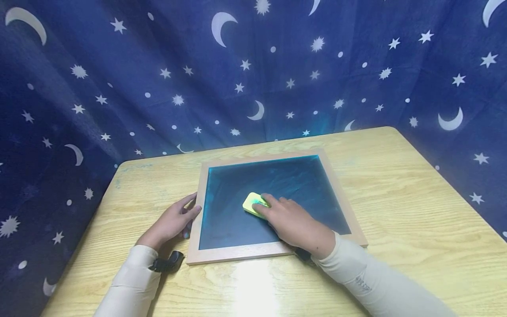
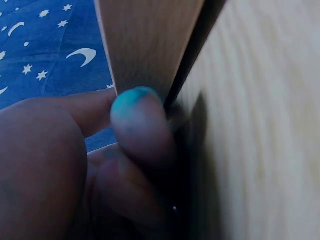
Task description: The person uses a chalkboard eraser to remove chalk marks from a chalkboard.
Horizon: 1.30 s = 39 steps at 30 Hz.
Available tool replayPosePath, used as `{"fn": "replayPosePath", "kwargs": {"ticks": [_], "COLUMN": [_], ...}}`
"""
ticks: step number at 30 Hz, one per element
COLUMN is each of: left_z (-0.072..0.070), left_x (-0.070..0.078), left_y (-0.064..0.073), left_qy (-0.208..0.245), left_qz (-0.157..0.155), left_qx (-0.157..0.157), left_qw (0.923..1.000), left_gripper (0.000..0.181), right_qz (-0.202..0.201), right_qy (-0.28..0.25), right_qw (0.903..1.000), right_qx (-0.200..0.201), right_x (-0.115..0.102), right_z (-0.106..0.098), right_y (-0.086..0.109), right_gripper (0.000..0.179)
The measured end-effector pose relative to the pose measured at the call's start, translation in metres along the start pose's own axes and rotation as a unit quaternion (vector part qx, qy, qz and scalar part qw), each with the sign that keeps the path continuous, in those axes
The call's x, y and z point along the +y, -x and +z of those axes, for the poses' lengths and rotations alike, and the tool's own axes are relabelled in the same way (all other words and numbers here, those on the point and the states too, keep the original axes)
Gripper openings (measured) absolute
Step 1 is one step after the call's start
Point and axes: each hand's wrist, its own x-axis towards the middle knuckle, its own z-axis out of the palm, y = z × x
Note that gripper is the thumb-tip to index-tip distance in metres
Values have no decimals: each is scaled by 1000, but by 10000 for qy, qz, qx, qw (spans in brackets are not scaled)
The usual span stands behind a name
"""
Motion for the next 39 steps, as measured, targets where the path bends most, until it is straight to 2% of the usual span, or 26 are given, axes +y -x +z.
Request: {"fn": "replayPosePath", "kwargs": {"ticks": [4,10,18,23,32,39], "left_z": [0,0,1,0,-1,-1], "left_x": [0,-1,-1,0,-1,-2], "left_y": [0,-1,-1,-1,0,-1], "left_qy": [4,-36,-70,-83,-25,24], "left_qz": [13,-54,-47,-70,-14,15], "left_qx": [10,48,53,53,26,25], "left_qw": [10000,10000,10000,9999,10000,10000], "left_gripper": [65,65,64,66,64,64], "right_qz": [358,995,1538,1600,1620,1880], "right_qy": [10,-54,-142,-205,-223,-333], "right_qw": [9992,9946,9878,9867,9861,9797], "right_qx": [161,298,211,207,300,618], "right_x": [21,59,96,102,100,106], "right_z": [-2,-8,-16,-20,-24,-44], "right_y": [-1,4,17,22,21,35], "right_gripper": [40,49,50,51,55,54]}}
